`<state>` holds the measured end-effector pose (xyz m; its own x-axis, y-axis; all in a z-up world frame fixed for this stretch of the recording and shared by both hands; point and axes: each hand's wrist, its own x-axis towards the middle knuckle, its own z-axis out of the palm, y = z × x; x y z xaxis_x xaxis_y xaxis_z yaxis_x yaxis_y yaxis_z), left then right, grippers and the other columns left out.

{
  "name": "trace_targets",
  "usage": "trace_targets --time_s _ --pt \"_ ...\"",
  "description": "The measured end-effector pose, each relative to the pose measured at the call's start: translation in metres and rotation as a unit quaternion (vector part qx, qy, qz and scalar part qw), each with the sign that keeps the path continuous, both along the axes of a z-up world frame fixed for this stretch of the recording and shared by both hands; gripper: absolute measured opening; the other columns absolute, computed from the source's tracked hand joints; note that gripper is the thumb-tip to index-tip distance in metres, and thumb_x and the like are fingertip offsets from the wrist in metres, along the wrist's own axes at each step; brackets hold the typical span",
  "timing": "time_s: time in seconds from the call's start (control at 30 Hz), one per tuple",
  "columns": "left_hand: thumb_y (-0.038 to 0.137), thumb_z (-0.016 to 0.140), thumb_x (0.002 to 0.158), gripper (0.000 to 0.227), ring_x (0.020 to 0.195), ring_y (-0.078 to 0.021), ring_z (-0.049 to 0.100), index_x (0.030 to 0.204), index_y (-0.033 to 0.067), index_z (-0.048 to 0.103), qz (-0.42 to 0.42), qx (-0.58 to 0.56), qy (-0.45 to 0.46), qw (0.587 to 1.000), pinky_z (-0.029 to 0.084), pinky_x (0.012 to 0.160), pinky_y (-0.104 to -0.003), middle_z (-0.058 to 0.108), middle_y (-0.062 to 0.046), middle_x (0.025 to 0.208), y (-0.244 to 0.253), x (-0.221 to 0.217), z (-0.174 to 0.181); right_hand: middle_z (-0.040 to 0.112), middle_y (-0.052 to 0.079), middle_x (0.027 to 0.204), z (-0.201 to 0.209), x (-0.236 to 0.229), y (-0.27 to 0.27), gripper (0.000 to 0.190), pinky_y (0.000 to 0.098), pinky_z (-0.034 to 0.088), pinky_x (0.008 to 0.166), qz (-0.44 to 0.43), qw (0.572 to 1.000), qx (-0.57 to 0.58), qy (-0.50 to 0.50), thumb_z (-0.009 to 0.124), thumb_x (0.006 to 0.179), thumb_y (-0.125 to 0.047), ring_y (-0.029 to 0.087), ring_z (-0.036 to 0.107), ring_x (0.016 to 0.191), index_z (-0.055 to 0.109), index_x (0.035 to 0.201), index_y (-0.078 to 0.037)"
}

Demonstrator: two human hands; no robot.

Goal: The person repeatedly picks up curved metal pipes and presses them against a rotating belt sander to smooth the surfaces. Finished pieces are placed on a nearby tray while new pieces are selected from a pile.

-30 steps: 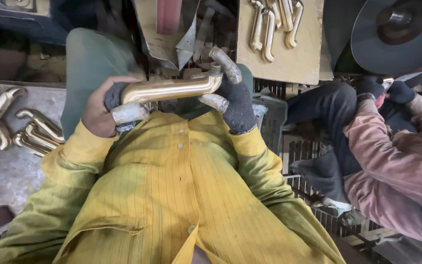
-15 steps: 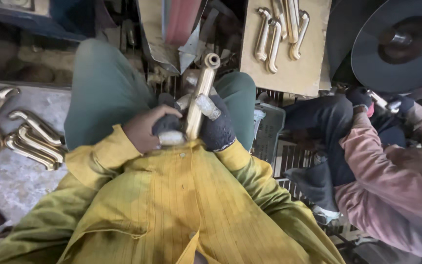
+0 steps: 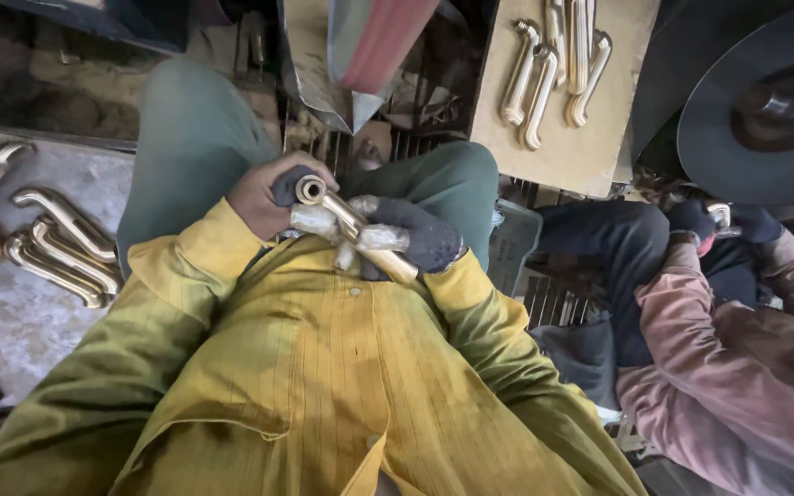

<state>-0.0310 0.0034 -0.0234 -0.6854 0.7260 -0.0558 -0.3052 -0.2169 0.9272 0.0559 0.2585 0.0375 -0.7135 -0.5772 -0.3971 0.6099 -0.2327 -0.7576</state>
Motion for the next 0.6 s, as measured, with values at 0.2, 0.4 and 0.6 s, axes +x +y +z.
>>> trace_targets --time_s 0.2,0.4,0.6 --pt "0.005 0.087 0.082 0.051 0.112 -0.0148 0.066 0.125 0.0046 0.06 0.108 0.054 -0.055 0.991 0.056 0.102 -0.032 0.067 -0.006 0.119 -0.004 -0.004 -0.022 0.064 0.016 0.131 -0.001 0.006 0.025 0.068 0.0359 0.054 0.101 -0.042 0.974 0.085 0.207 0.079 0.092 -0.019 0.025 0.066 0.113 0.049 0.151 0.0" --pt "0.002 0.082 0.083 0.06 0.1 -0.0208 0.071 0.134 0.0073 0.052 0.086 0.125 -0.181 0.972 0.061 0.087 -0.036 0.067 -0.008 0.115 0.016 -0.009 -0.035 0.061 0.016 0.144 0.02 0.024 0.015 0.062 0.0371 0.05 0.117 -0.268 0.88 0.282 0.274 0.085 0.087 -0.015 0.026 0.06 0.134 0.059 0.141 0.002" --pt "0.001 0.078 0.089 0.045 0.106 -0.0194 0.072 0.131 0.0004 0.061 0.039 0.041 -0.107 0.993 0.06 0.094 -0.035 0.072 -0.011 0.118 0.053 -0.053 -0.088 0.065 0.013 0.132 0.048 0.008 0.025 0.059 0.035 0.055 0.108 -0.288 0.786 0.405 0.368 0.091 0.084 -0.013 0.024 0.066 0.122 0.06 0.133 0.0"
